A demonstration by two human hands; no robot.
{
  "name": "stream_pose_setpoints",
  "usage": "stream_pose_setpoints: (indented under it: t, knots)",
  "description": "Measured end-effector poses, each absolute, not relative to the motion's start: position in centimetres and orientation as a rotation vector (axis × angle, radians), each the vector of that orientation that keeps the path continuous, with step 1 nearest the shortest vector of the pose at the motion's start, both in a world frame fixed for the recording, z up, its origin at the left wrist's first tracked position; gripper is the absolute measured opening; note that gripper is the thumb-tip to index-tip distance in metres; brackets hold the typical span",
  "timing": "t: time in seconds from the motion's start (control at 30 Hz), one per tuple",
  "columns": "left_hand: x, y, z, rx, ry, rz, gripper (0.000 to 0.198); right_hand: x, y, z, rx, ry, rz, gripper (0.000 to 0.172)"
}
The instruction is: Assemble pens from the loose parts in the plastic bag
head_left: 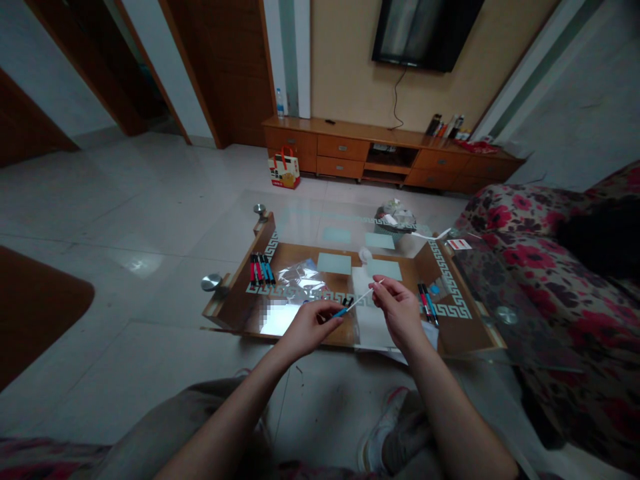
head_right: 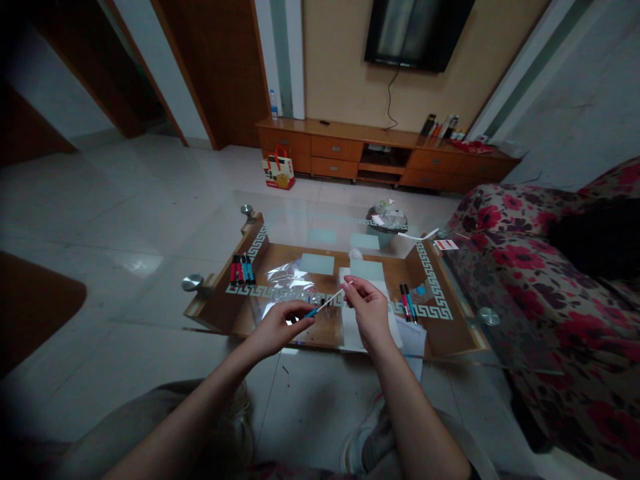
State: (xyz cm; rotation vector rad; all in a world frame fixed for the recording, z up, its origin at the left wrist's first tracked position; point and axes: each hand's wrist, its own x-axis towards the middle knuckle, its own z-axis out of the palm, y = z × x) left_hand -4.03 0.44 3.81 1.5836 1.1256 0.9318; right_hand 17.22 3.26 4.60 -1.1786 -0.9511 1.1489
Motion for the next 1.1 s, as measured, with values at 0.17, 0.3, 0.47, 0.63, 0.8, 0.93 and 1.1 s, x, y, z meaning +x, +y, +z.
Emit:
stream_pose_setpoints:
  t: [0.17,0.3,0.47,0.63,0.8,0.93,1.1]
  knots:
    - [-3.8,0.4,3.9,1.528,1.072,0.946,0.022,16.9,2.9,4.3,-1.253,-1.042,1.189,0.037]
    - [-3.6,0.4,3.7,1.416,1.007,0.954,0.025,15.7,2.3,4.2,-1.213,-1.220,1.307,0.032]
    - [-3.8,0.2,3.4,1.439,0.999,0.842,0.027,14.5,2.1,3.3,-1.157,-1.225,1.345,0.028]
    - [-3.8,0.2,3.3,1.634,1.114,0.820,0.024,14.5,2.2,2.4,-1.182,-1.204,1.356,0.030]
    - [-3.5,-0.2,4.3,1.767,1.145,0.914,0.032,14.5,1.9,2.7,-1.234,-1.145,1.408,0.036]
    - [-3.6,-0.3,4.9,1.799,1.038,0.950,0.037,13.9,1.4,2.9,-1.236,-1.167,1.492,0.036]
    - [-3.9,0.1,4.4,1.749,1.076,0.991,0.030,14.6,1.8,3.6,-1.188,-1.336,1.578,0.036]
